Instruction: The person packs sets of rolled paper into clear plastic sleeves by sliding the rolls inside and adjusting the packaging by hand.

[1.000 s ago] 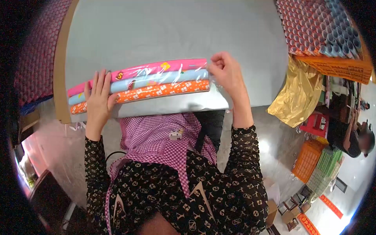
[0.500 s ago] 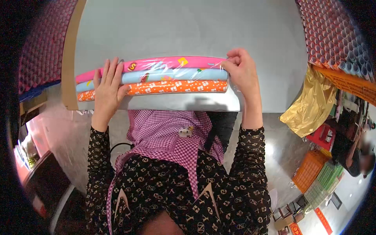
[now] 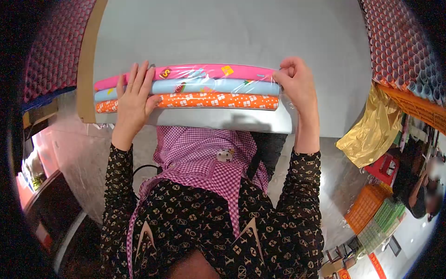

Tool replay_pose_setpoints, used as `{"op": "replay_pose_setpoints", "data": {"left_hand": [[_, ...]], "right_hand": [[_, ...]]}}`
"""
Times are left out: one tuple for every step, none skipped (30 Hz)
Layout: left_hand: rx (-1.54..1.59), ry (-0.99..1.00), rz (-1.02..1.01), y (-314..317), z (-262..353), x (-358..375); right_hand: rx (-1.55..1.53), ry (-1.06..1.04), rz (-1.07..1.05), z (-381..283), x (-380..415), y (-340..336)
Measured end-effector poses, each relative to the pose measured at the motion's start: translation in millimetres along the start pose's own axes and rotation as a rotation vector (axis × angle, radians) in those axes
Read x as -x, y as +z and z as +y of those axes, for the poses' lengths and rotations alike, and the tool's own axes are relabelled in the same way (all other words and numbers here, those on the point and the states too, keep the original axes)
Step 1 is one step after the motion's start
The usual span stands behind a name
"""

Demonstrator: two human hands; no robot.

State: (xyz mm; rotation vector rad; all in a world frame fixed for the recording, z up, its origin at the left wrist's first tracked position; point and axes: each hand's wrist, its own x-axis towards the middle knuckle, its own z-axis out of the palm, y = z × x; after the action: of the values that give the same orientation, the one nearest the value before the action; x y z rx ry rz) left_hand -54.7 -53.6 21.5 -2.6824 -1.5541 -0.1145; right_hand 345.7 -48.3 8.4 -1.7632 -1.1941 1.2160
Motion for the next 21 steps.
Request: {"op": "replay_pose_setpoints", "data": {"left_hand": [[-0.007,0.004,0.008,0,0,0],[-0.013,0.01,0.016,1,0,0],[-0.008,0.015,0.015,1,0,0],[-0.012,0.013,0.012,1,0,0],[-0.016,0.012,0.009,0,0,0],[-0.01,0.02,0.009,1,0,-1],[-0.015,0.012,0.005,1,0,0],[-0.021,0.004,0.002,2,0,0],[-0.021,0.005,-0.013,2,-2,0],[-0.014,0.014,-0.009,2,-1,0],[-0.023,0.005,-0.016,2,0,0],[-0.032,-0.006,-0.023,1,1,0],[-0.031,-0.001,-0.02,0,1,-1],[-0.026,0.0,-0.016,1,1,-1],[-0.034,-0.005,-0.025,1,1,-1],[-0.045,-0.01,-0.035,1,2,0],[-0.045,-0.012,-0.035,1,2,1],[-0.044,-0.002,-0.02,1,1,1],[-0.044,0.009,-0.006,2,1,0],[-0.042,0.008,-0.008,1,2,0],[-0.033,0.005,-0.004,0,3,-1]], "right_hand": [[0.0,0.001,0.002,-1,0,0],[0.0,-0.008,0.005,-2,0,1],[0.0,-0.015,0.011,-2,1,2],[0.002,-0.01,0.018,0,1,2],[0.009,-0.021,0.016,2,-1,1],[0.016,-0.03,0.013,4,-2,1],[0.018,-0.024,0.022,4,-1,1],[0.045,-0.05,0.04,5,0,2],[0.073,-0.077,0.058,4,2,3],[0.077,-0.074,0.068,3,6,4],[0.088,-0.1,0.129,1,11,6],[0.1,-0.127,0.188,-1,17,7],[0.149,-0.148,0.281,0,24,9],[0.154,-0.148,0.284,-1,32,10],[0.135,-0.181,0.351,-2,40,11],[0.114,-0.212,0.415,-2,46,13],[0.114,-0.213,0.414,1,51,15],[0.095,-0.211,0.403,6,54,18],[0.077,-0.209,0.392,8,57,20],[0.078,-0.207,0.39,8,59,21],[0.104,-0.186,0.369,6,60,23]]}}
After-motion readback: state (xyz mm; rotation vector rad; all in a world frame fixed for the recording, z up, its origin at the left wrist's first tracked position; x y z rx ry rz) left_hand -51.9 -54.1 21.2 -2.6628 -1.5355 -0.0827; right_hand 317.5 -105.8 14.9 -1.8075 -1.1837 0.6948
